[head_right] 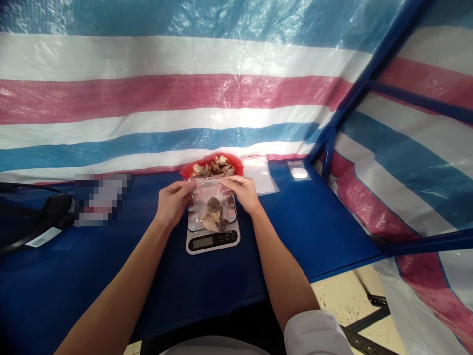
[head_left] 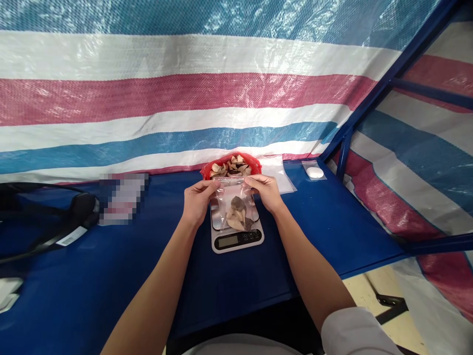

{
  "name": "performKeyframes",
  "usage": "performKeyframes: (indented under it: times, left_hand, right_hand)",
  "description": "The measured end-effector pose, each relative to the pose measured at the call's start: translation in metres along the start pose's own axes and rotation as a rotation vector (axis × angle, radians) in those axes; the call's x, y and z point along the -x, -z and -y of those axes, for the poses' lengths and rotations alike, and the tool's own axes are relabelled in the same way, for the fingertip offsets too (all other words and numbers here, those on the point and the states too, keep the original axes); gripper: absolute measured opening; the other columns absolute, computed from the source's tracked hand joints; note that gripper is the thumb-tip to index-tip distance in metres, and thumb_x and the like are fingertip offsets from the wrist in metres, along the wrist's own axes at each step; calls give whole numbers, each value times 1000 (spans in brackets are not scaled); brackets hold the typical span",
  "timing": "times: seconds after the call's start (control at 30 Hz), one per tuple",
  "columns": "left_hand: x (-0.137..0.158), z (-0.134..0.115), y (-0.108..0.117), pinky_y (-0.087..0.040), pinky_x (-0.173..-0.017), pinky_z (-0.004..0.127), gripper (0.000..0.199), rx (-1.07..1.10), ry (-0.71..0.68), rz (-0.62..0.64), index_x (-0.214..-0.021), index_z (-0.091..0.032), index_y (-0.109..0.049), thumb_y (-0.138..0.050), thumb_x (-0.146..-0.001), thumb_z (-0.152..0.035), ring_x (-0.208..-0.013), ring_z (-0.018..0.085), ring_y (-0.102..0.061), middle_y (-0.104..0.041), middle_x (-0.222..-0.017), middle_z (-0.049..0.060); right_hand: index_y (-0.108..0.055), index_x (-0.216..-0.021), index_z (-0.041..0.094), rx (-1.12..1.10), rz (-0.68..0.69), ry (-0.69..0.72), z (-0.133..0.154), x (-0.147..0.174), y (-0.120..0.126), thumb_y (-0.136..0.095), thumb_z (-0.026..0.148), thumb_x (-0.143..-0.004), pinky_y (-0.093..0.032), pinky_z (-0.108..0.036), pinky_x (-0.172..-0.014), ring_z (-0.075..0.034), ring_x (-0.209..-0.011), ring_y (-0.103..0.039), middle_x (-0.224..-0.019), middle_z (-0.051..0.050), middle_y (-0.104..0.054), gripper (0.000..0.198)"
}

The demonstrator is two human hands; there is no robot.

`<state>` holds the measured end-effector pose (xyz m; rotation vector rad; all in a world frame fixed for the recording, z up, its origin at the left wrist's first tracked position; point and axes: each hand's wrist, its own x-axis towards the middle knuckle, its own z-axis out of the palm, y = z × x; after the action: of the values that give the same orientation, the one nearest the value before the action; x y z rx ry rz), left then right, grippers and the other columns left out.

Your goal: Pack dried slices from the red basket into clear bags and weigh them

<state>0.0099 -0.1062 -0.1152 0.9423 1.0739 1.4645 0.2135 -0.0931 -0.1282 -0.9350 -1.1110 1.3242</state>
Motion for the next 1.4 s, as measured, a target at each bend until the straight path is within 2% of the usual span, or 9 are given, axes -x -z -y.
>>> performKeyframes:
  times: [0.2,0.33,0.63,0.87,1.03,1.2,1.4]
  left_hand:
    - [1,3,1,-51,-66,29,31,-29,-62,-19,-69,-18,-78,-93,-57,-43,-63,15,-63,-74,-69,3]
    - [0,4,1,-51,-66,29,31,-35,-86,-31,-68,-18,-77,-93,-57,-42,-64,15,-64,-73,-69,3]
    - [1,2,1,-52,-59,27,36,58,38,-19,-69,-17,-79,-97,-52,-42,-60,14,-63,-72,-66,2]
    - [1,2,1,-54,-67,28,34,47,-17,-43,-69,-16,-79,-97,-52,-40,-64,13,-63,-73,-69,2]
    - [1,3,1,-53,-65,27,35,-10,-31,-46,-73,-16,-80,-95,-55,-41,-61,12,-62,-72,-68,2]
    - [1,3,1,-53,-65,26,30,-26,-104,-62,-72,-17,-78,-93,-57,-39,-61,12,-61,-72,-67,1]
    - [1,5,2,-53,-65,27,22,-95,-169,-41,-73,-18,-78,-87,-64,-36,-63,14,-64,-73,-67,1]
  right_hand:
    - [-80,-83,22,7,15,-21,-2,0,2,-87,53,-68,-62,-31,-64,-20,-74,-73,-80,-2,-78,35]
    - [-80,-86,22,5,3,-24,-3,-1,4,-88,52,-67,-62,-30,-64,-21,-76,-74,-79,-2,-78,36]
    - [-79,-80,23,-27,-54,1,-2,-1,3,-88,49,-66,-61,-31,-62,-20,-71,-73,-75,-1,-77,31]
    - [-79,-76,22,-49,-113,37,0,-1,1,-90,48,-63,-61,-32,-64,-18,-68,-71,-74,-2,-76,31]
    - [-79,-79,21,-29,-69,15,-2,-1,1,-88,51,-66,-60,-30,-61,-18,-69,-71,-75,-2,-76,34]
    - [-78,-82,21,-18,-22,22,-4,1,-1,-88,48,-67,-59,-26,-57,-17,-73,-71,-77,-1,-76,32]
    - [-76,-80,21,-40,-40,42,-4,1,-3,-87,48,-68,-60,-27,-56,-16,-67,-68,-73,1,-72,31]
